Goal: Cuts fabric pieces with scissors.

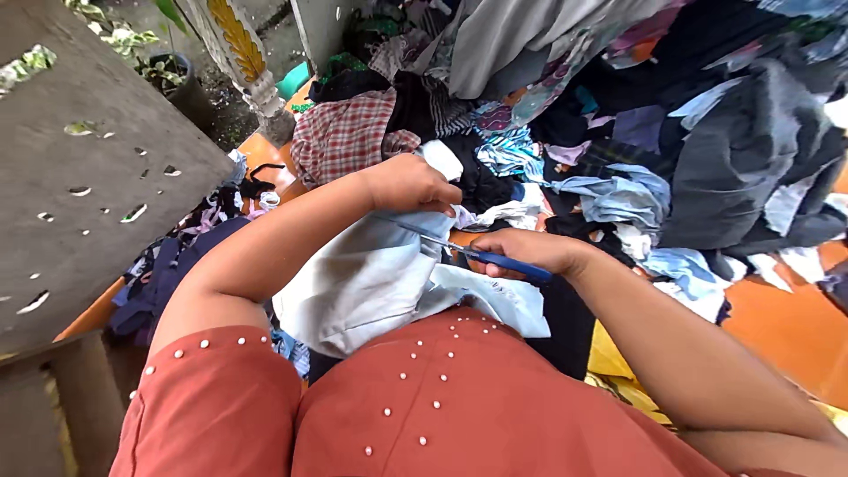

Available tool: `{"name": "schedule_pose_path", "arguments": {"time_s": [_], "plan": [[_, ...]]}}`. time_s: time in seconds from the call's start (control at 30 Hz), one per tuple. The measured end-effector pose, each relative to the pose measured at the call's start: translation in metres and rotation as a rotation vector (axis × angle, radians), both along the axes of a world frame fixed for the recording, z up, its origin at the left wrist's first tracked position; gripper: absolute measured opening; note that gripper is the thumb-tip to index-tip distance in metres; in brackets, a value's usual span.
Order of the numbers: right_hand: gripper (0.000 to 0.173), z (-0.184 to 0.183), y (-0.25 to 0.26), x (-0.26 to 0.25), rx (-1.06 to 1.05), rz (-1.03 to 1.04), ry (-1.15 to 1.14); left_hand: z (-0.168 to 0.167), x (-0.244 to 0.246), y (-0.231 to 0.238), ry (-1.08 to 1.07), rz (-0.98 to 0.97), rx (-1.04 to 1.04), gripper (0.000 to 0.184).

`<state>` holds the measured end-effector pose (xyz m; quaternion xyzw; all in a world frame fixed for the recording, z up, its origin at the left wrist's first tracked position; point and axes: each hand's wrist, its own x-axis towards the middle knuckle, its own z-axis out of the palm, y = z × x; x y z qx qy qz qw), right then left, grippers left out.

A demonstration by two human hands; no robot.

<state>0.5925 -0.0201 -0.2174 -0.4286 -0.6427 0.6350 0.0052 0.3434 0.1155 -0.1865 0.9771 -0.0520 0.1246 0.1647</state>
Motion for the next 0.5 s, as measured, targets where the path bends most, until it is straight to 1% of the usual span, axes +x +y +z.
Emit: {"name": "schedule_pose_path", "arguments": {"time_s": [0.03,0.1,0.17,0.2,0.3,0.4,0.5], "plan": [[0.030,0.002,-0.002,-0.003,0.062,0.028,-0.023,0.000,-0.003,-0.003,0.018,0.040,0.000,0.023],[0.030,0.007,-0.005,-0.005,0.152,0.053,-0.057,-0.005,-0.006,-0.005,0.039,0.111,-0.002,0.019],[0.027,0.006,-0.006,-0.007,0.167,0.023,-0.058,-0.011,-0.008,-0.003,0.110,0.145,-0.077,0.024],[0.026,0.009,-0.005,-0.008,0.169,0.003,-0.061,-0.012,-0.006,0.000,0.124,0.136,-0.105,0.026],[0.026,0.018,-0.001,-0.014,0.147,0.002,-0.107,-0.011,0.002,0.007,0.046,0.050,-0.072,0.022],[0.032,0.015,0.003,-0.021,0.131,0.020,-0.105,-0.011,0.002,0.010,0.019,-0.010,-0.064,0.020],[0.031,0.008,0.002,-0.024,0.121,-0.016,-0.061,-0.016,0.001,0.013,-0.037,-0.031,-0.044,0.022]]}}
